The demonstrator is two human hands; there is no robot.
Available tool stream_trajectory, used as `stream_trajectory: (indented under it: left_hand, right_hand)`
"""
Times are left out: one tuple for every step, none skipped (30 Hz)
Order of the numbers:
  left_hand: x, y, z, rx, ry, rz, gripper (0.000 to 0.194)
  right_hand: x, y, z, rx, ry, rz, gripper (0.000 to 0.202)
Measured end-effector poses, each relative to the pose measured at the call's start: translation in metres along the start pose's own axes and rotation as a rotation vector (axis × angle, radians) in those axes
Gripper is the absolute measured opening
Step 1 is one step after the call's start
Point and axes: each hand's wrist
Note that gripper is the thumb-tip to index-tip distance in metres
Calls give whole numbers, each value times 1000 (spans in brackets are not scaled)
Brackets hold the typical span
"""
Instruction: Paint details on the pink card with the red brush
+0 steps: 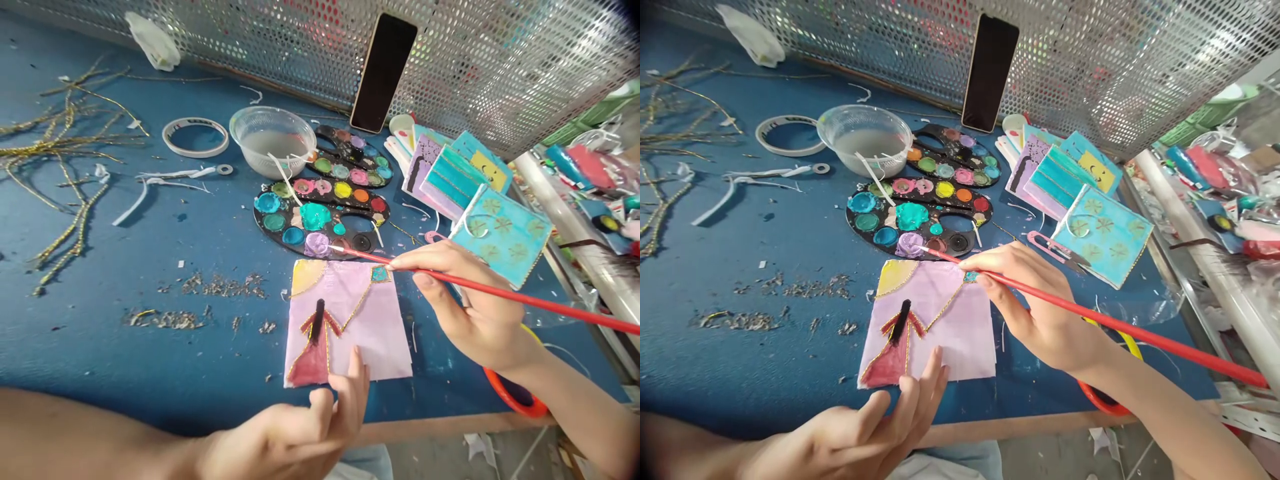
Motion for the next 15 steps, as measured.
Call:
stream_trajectory:
  left_hand:
    - [0,-1,0,-29,-1,28,52]
    - [1,-2,0,-60,-5,53,52]
    - [1,-2,0,-82,-8,76,51]
    - [1,-3,0,-99,-11,100,51]
    - [2,-3,0,-112,-14,119,51]
    - [2,-3,0,-120,-12,133,51]
    - [3,-3,0,-124,-5,144,51]
    - [3,-3,0,-129,-2,150,51]
    - [4,-3,0,-142,-5,147,50]
    - [4,-3,1,-148,-11,137,50]
    - [5,-3,1,-144,-17,121,51]
    - [5,-2,1,-129,-25,98,52]
    - [5,-1,1,-105,-35,67,53]
    - [5,0,1,-74,-43,34,54]
    - [5,2,0,-40,-47,8,56]
  right_hand:
    - [-1,0,0,-3,14,-1,27]
    - [-1,0,-1,-9,27,-2,26]
    - [-1,1,-1,-18,32,-4,26]
    - [-2,2,-1,-24,31,-5,26]
    - [-2,2,-1,-28,24,-5,26]
    - [-2,3,0,-27,15,-3,26]
    - [-2,4,0,-24,11,3,26]
    - [-2,5,0,-21,16,13,27]
    - [-2,6,-1,-13,34,29,27]
    - [-1,5,-1,-8,64,48,27]
    - [0,5,-2,-4,95,67,27]
    - [1,3,-2,-12,127,83,26]
    - [2,1,-3,-32,157,94,26]
    - [4,-1,-4,-58,186,99,26]
    - [7,-3,-4,-92,220,98,26]
Point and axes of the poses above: each hand's wrist, its own z-axis towards the middle knuckle, its own x-axis out of the back of the hand, y = z × x
